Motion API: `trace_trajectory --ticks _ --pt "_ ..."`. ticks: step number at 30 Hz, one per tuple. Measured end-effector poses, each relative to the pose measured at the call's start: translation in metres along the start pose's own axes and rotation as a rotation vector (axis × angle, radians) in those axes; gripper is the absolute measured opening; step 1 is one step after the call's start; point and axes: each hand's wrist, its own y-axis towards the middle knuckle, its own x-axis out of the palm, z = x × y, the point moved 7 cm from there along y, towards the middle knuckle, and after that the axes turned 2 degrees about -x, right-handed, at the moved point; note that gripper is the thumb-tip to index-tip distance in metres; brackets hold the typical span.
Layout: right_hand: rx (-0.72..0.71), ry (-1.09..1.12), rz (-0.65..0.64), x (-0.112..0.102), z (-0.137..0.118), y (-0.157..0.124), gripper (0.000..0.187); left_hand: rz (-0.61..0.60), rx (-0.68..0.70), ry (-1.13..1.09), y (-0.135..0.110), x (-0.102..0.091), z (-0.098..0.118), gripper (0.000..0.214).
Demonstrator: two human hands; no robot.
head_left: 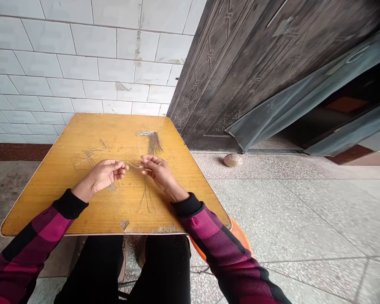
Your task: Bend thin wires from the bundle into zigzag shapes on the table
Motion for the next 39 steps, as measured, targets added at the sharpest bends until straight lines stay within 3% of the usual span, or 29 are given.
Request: trace_trajectory --ticks 3,5,7,10,15,21,27,32,39 --pt "-0.482 -0.496 0.162 -0.001 -0.038 -0.015 0.028 0.021 0.032 0.01 0.0 0.001 0.001 0.006" --pt "-0.761 -0.784 0.129 0.017 -0.053 -0.031 0.029 0.012 0.038 0.018 -0.001 0.005 0.0 0.008" --pt "-0.921 -0.978 0.011 0.037 -0.054 -0.04 0.031 -0.014 0.024 0.032 -0.002 0.011 -0.003 0.011" --pt "-1.011 -1.173 -0.122 0.053 -0.043 -0.043 0.03 -0.055 0.001 0.034 -0.005 0.018 -0.008 0.013" --pt "-0.996 -1.332 -0.158 0.053 -0.034 -0.035 0.029 -0.033 0.018 -0.064 -0.005 0.017 -0.007 0.007" --pt "-0.962 -1.429 -0.15 0.049 -0.038 -0.033 0.027 0.048 0.021 -0.185 -0.006 0.013 -0.001 0.018" --pt "-0.865 -1.557 -0.11 0.031 -0.038 -0.027 0.028 0.068 0.088 -0.241 -0.011 0.009 0.013 0.024" --pt "-0.718 -1.526 -0.055 0.007 -0.038 -0.017 0.03 0.163 0.143 -0.29 -0.015 -0.002 0.025 0.034" --pt "-0.557 -1.383 -0.126 -0.006 -0.038 -0.01 0.027 0.268 0.11 -0.31 -0.018 -0.01 0.034 0.041"
